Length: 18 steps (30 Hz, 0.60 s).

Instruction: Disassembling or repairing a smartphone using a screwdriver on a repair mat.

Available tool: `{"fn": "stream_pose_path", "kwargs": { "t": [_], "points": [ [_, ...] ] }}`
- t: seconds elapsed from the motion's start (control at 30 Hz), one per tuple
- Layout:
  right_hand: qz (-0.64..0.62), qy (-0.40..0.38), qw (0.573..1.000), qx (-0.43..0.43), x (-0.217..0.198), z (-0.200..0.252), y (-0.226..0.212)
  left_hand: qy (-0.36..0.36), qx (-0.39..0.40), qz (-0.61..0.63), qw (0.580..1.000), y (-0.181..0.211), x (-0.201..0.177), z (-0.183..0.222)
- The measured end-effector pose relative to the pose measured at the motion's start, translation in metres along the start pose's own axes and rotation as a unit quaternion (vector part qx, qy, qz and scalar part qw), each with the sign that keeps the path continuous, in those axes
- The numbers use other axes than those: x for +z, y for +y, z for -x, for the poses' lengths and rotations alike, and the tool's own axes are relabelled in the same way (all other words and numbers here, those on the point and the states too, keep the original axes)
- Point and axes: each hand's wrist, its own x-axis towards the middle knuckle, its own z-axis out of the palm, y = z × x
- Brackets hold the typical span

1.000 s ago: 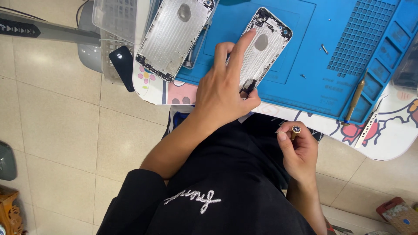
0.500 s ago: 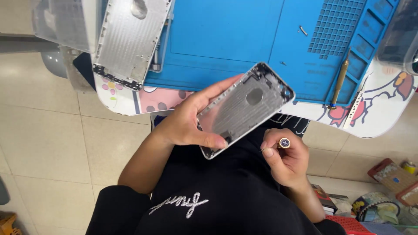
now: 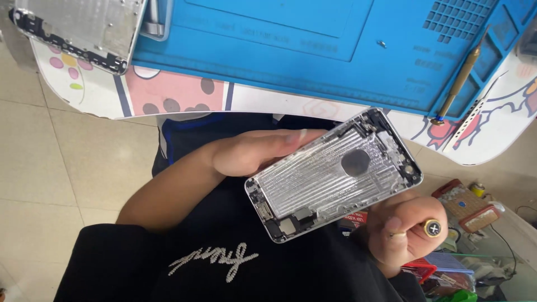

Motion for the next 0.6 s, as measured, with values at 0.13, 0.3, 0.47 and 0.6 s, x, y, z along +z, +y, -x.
{"fn": "stream_pose_path", "kwargs": {
  "t": [0.13, 0.3, 0.47, 0.6],
  "points": [
    [0.036, 0.021, 0.999, -0.016, -0.010, -0.002, 0.003, -0.006, -0.032, -0.013, 0.999, -0.002, 0.000, -0.009],
    [0.131, 0.003, 0.990, -0.045, 0.001, -0.026, -0.007, 0.009, -0.054, 0.057, 0.997, -0.027, -0.015, -0.009],
    [0.175, 0.004, 0.983, -0.063, 0.004, -0.034, -0.012, 0.010, -0.080, 0.045, 0.996, -0.019, -0.008, -0.009],
    [0.229, 0.006, 0.972, -0.060, 0.001, -0.034, -0.016, -0.024, -0.088, 0.026, 0.995, -0.036, -0.018, -0.005]
  ]
}}
